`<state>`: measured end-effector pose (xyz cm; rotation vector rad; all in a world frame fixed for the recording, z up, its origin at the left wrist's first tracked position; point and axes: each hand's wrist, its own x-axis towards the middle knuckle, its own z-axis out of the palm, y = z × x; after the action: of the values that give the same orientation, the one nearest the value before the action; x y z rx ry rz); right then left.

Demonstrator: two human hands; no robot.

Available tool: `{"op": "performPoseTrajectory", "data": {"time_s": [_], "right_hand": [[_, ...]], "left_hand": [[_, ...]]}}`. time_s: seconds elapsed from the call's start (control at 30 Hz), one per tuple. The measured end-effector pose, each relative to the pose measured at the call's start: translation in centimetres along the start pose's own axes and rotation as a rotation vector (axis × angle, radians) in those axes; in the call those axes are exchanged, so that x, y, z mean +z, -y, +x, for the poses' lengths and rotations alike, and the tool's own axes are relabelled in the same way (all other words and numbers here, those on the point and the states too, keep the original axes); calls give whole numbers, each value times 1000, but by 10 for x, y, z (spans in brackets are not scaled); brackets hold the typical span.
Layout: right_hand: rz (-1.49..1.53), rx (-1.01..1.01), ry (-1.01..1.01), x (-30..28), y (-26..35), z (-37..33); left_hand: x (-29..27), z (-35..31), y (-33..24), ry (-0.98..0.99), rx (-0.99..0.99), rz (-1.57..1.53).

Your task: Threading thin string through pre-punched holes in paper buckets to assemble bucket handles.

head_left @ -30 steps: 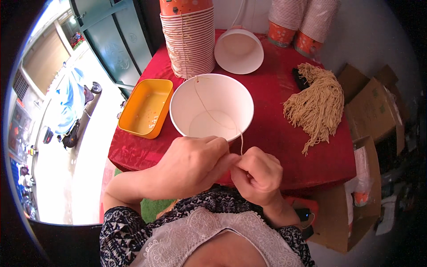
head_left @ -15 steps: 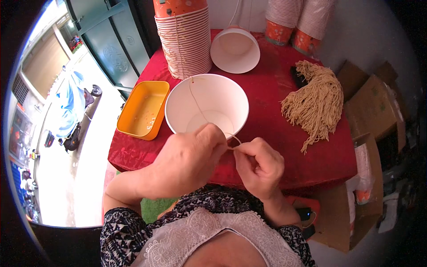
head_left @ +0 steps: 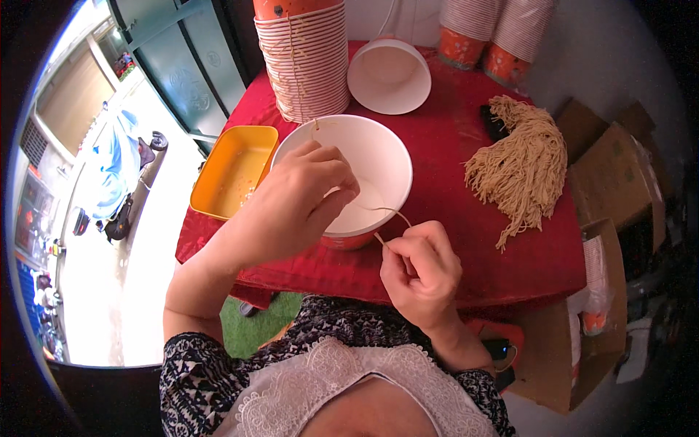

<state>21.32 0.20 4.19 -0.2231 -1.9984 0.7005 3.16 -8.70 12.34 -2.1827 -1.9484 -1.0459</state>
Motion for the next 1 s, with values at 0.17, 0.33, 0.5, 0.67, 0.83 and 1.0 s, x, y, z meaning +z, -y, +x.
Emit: {"op": "performPoseTrajectory", "data": {"time_s": [0.17, 0.33, 0.5, 0.67, 0.83, 1.0], "right_hand": [[-7, 5, -1, 3, -3, -1], [4, 2, -24, 7, -3, 1], [21, -6, -53, 10, -3, 3], [30, -8, -53, 12, -4, 3], [13, -7, -53, 14, -5, 4], [5, -9, -49, 17, -7, 5]], "left_hand": [[-3, 2, 8, 204, -147, -182], [-5, 6, 9, 284, -184, -269], [-6, 8, 11, 327, -86, -260], [-8, 11, 10, 386, -94, -258], [-8, 17, 9, 457, -90, -280], [0, 21, 19, 533, -2, -274]]}}
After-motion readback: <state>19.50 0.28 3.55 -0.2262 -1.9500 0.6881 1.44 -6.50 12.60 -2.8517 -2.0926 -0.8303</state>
